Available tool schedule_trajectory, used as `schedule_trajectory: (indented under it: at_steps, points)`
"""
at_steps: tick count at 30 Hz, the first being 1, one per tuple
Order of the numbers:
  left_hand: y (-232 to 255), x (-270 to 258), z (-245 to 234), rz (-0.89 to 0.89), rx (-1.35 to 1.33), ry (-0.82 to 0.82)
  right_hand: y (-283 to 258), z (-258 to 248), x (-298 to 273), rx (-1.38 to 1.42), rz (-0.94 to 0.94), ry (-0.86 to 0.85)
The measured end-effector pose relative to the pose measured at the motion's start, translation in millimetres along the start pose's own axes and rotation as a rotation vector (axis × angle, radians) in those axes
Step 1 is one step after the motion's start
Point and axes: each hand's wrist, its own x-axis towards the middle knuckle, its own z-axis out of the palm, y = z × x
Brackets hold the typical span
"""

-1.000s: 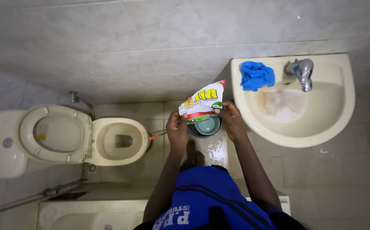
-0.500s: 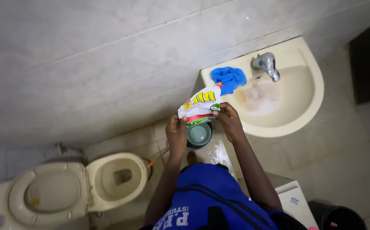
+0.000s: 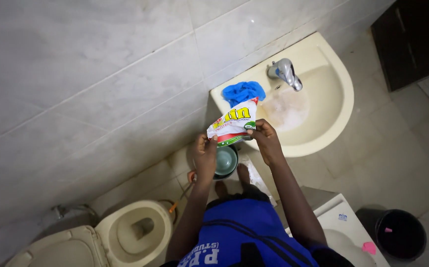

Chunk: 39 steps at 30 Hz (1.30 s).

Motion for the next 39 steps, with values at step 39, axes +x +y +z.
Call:
schedule_trajectory:
  at_steps: [39]
  points:
    - [-90.5, 208.3, 105.4, 0.032, 0.200, 0.155, -19.4, -69.7, 253.2, -0.159, 0.182, -0.017]
